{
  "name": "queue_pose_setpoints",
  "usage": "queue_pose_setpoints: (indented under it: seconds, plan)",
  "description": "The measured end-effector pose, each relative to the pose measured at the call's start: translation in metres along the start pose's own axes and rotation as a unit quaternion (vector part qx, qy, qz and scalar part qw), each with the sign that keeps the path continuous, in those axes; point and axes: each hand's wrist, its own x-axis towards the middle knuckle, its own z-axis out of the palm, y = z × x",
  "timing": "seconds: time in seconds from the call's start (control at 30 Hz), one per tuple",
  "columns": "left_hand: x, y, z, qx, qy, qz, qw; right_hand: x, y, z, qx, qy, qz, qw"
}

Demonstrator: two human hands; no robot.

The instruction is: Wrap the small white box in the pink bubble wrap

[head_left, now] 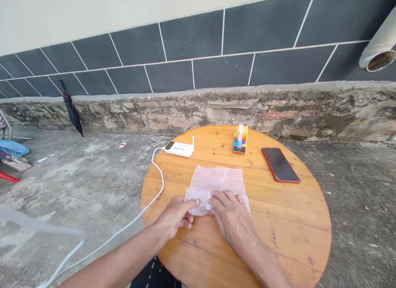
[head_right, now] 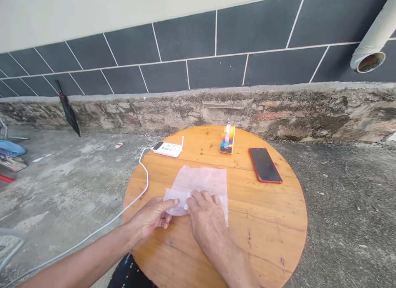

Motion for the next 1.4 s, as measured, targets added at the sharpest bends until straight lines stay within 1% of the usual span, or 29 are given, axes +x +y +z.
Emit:
queue_pose_setpoints:
  seconds: [0.13, 0.27, 0.4, 0.53, 0.63, 0.73, 0.83, 0.97, 1.17, 1.4]
  plan:
    - [0.005, 0.005, 0.003, 0.044, 0.0, 0.035, 0.998, 0.0, 0.0, -0.002, -0.002, 0.0, 0.002, 1.0]
    - [0.002, 0.01, 0.007, 0.068, -0.004, 0.063, 0.996, 0.0, -0.001, -0.003, -0.003, 0.003, -0.001, 1.0]
    - [-0.004, 0.009, 0.007, 0.049, -0.04, 0.034, 0.997, -0.001, -0.001, -0.002, -0.005, 0.004, 0.0, 1.0]
    - [-0.013, -0.001, -0.001, -0.005, -0.066, -0.008, 0.998, -0.001, -0.001, 0.0, -0.011, 0.007, -0.001, 1.0]
    - [-0.018, -0.01, -0.001, -0.047, -0.052, -0.015, 0.997, -0.001, -0.001, 0.0, -0.01, 0.004, -0.002, 1.0]
    - [-0.019, -0.016, 0.009, -0.089, -0.02, -0.006, 0.996, 0.0, -0.001, 0.0, -0.011, 0.0, 0.001, 1.0]
    - [-0.016, -0.019, 0.019, -0.109, 0.005, 0.008, 0.994, 0.0, 0.0, 0.0, -0.01, -0.003, 0.007, 1.0]
    - [-0.011, -0.017, 0.025, -0.091, 0.02, 0.026, 0.995, -0.001, 0.001, 0.001, -0.009, 0.0, 0.002, 1.0]
    - [-0.014, -0.014, 0.022, -0.052, 0.033, 0.063, 0.996, -0.001, 0.001, 0.001, -0.004, 0.003, 0.001, 1.0]
    - [-0.018, -0.018, 0.023, -0.068, 0.041, 0.067, 0.995, -0.001, -0.001, -0.002, -0.002, -0.003, 0.007, 1.0]
